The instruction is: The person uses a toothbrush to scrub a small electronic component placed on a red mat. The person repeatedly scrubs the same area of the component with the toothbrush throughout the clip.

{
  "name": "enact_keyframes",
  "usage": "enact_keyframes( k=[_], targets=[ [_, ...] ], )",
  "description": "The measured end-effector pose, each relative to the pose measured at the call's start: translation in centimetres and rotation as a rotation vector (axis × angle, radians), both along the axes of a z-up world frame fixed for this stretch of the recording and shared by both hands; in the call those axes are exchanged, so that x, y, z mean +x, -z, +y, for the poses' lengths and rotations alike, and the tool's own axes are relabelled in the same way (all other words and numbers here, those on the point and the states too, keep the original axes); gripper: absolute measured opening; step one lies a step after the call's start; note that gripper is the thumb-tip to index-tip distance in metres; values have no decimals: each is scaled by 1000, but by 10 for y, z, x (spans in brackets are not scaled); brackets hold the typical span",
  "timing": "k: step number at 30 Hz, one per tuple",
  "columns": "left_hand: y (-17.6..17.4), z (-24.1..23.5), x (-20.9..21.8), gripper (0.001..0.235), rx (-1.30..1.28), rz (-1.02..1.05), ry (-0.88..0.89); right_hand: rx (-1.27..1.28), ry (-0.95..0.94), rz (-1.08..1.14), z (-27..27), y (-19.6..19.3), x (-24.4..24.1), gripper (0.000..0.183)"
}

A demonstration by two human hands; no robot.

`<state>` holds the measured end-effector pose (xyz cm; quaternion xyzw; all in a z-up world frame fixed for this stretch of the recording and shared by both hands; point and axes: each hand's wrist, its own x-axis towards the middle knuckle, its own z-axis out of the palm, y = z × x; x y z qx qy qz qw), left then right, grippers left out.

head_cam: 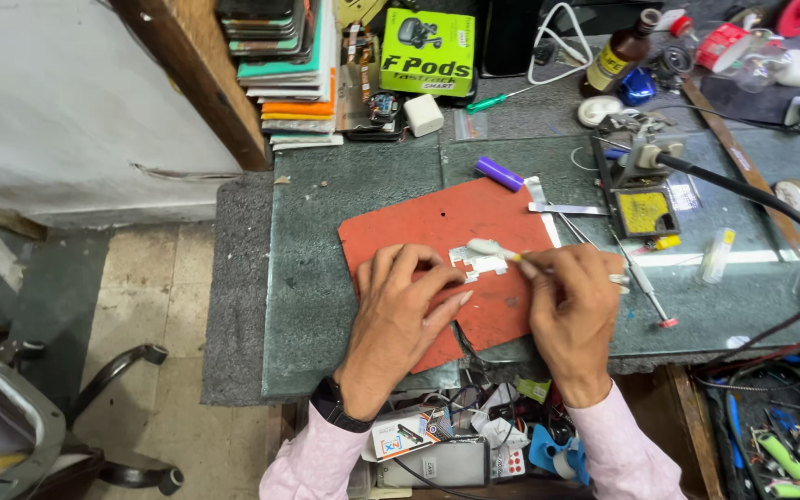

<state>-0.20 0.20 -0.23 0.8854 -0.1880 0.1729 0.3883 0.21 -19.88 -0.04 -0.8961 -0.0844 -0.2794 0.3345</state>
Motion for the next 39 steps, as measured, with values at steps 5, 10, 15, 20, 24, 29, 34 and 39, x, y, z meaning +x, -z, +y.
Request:
enact_keyframes(
  k=[5, 10, 15, 20, 24, 29, 34, 39],
  targets=[
    [0, -2, 0, 22, 38, -26, -16, -23, -38, -13, -3, 1, -1, 9],
    [0, -2, -1, 21, 43, -36, -13, -8, -3, -23, -1, 0, -1, 9],
    [1, -2, 0, 20, 48, -42, -11, -21, 65, -36, 0, -1, -2, 8],
    [0, -2, 1, 19, 51, -33, -11, -21, -41, -21, 1, -3, 0, 7],
    [-2, -3, 1, 20, 59, -25, -14, -16, 62, 0, -2, -2, 0, 8],
    [-4, -3, 2, 20, 68, 13, -8, -12, -72, 21, 1, -2, 1, 9],
    [-3, -4, 2, 18, 79, 13, -20, -54, 73, -5, -2, -3, 1, 9],
    [-3, -3, 3, 20, 80, 22, -21, -13, -120, 27, 1, -5, 1, 8]
  ],
)
